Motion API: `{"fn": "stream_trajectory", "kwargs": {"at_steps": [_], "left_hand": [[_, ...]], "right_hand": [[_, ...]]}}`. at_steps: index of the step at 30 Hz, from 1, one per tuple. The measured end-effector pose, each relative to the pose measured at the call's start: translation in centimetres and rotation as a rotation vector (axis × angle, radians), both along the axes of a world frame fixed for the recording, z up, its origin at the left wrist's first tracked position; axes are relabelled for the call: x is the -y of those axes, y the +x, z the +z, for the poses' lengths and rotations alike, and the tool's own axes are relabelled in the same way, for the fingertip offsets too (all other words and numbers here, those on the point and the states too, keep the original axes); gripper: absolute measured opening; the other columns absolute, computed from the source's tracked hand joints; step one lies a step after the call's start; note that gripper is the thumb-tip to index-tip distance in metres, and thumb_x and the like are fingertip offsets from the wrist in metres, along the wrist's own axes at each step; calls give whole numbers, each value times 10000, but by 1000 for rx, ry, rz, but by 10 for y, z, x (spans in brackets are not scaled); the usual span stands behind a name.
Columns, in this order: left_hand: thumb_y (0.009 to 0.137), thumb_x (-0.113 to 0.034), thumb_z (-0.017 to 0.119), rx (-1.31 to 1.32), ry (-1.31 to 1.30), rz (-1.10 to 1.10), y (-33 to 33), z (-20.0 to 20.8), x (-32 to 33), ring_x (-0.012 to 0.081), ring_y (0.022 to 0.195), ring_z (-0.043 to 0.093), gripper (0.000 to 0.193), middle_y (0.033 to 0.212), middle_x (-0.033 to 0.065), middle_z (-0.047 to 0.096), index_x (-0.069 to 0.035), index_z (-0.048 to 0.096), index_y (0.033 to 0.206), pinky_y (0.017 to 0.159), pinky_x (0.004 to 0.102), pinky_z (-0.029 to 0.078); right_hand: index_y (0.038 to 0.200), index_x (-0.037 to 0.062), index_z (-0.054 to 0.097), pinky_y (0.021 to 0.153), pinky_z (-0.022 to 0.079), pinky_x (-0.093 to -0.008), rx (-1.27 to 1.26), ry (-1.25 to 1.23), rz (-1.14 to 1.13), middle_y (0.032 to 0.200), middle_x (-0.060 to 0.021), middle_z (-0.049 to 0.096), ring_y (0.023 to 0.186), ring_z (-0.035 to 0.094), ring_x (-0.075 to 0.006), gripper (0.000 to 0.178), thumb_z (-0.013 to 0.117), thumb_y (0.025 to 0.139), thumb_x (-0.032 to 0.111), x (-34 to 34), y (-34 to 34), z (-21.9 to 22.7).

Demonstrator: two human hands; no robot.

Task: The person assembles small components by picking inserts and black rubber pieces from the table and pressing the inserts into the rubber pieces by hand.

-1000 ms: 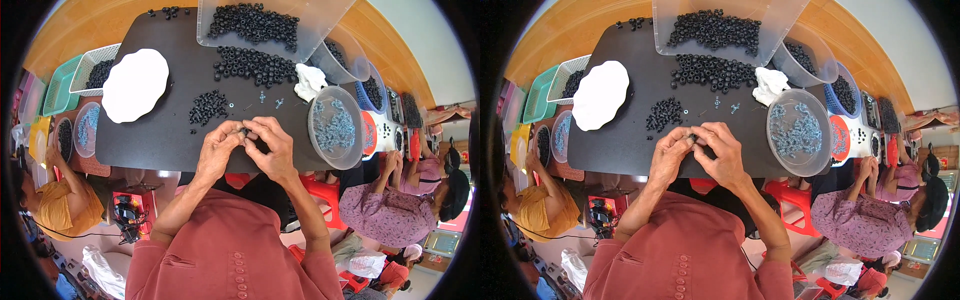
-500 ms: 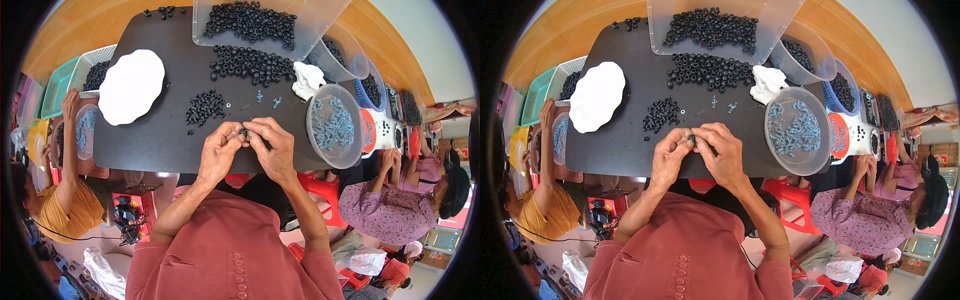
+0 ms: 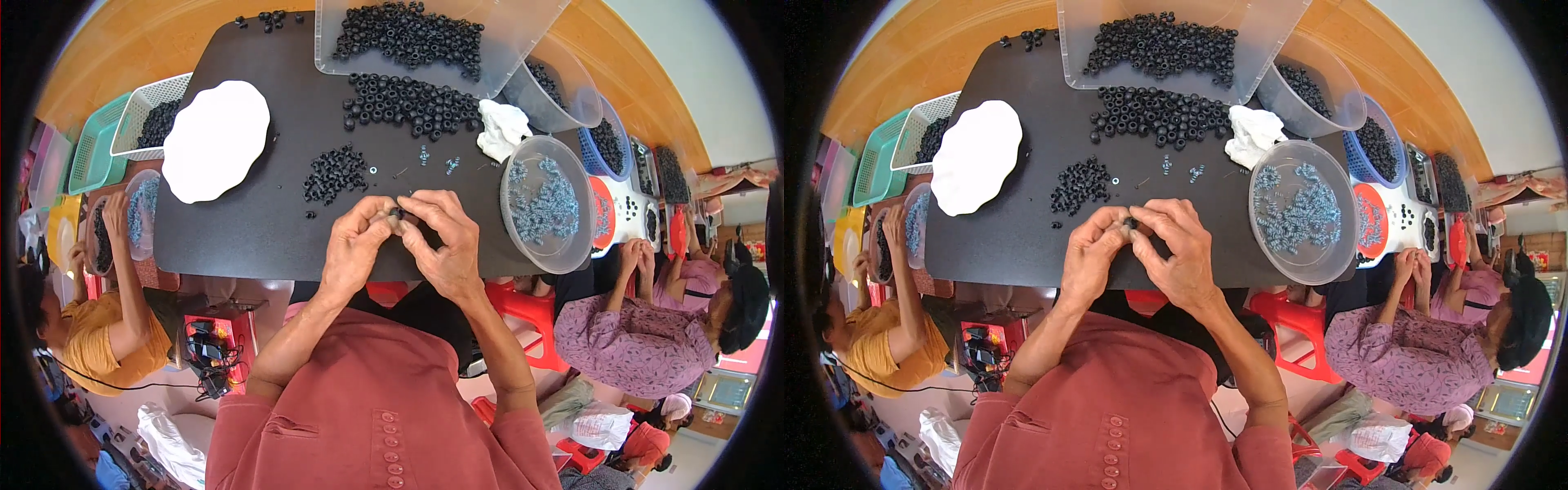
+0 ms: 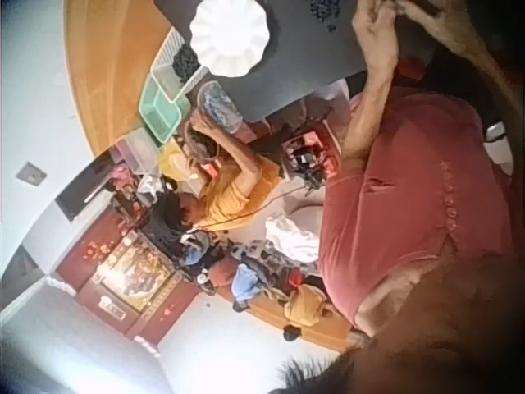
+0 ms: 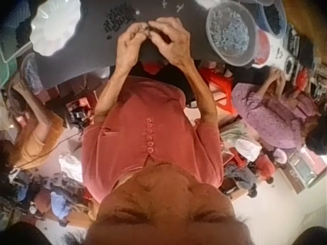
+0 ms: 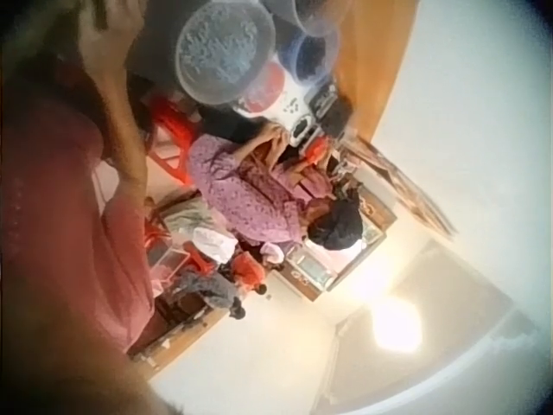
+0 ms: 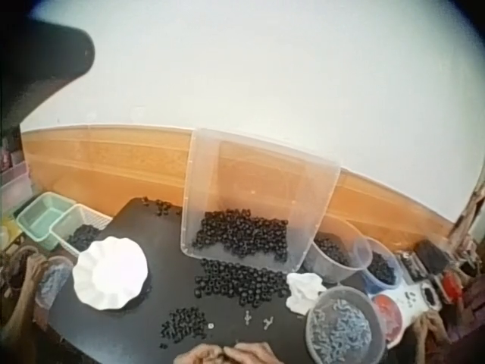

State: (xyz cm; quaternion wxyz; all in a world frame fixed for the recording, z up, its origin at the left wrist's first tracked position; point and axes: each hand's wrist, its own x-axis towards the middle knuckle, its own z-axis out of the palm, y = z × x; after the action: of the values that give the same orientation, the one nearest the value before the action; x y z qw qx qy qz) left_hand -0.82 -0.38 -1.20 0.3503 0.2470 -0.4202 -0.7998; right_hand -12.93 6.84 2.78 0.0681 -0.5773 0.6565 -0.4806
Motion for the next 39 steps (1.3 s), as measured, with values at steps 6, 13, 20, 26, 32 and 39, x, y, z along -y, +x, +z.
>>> {"fn": "stream_trajectory", "kwargs": {"at_steps": [6,13,20,26,32,39], "left_hand": [[910,-32,538,-61,172,-101,-2,3,3,55,785,536,188,895,7,606,33,604,1074,740,206,451],[913,-40,525,-67,165,-107,-3,-6,2,64,816,541,185,920,15,605,26,607,1066,744,206,449],[927,-35,512,-61,181,-134,-2,8,6,102,849,568,170,926,33,609,25,603,1057,783,247,475],[939,-44,509,-159,197,-123,-2,-4,7,105,880,577,165,959,43,613,20,603,1059,807,247,478],[957,-121,532,-43,145,-87,3,-2,4,79,860,569,195,958,28,616,13,600,1082,798,238,477],[978,-186,455,151,-333,-40,10,6,-6,171,909,619,235,900,108,662,14,556,1048,877,323,469]], "right_hand": [[1046,16,661,715,501,-311,-57,-51,56,1002,-93,620,806,593,-208,413,742,649,-64,1,-8,-10],[1014,24,637,659,489,-349,-143,-105,19,962,-96,596,802,550,-256,408,733,626,-62,4,-7,-17],[1021,27,640,679,467,-355,-183,-141,1,953,-87,603,799,545,-259,407,739,630,-30,7,-2,-24],[1018,7,661,661,485,-331,-184,-114,-24,971,-103,631,766,568,-243,387,774,648,-12,10,-3,-18],[986,1,654,683,486,-358,-235,-184,4,916,-122,648,779,592,-278,318,763,687,2,6,-5,-18],[978,21,629,727,455,-390,-391,-139,-184,914,-109,630,797,579,-279,247,720,754,77,-3,-60,28]]}}
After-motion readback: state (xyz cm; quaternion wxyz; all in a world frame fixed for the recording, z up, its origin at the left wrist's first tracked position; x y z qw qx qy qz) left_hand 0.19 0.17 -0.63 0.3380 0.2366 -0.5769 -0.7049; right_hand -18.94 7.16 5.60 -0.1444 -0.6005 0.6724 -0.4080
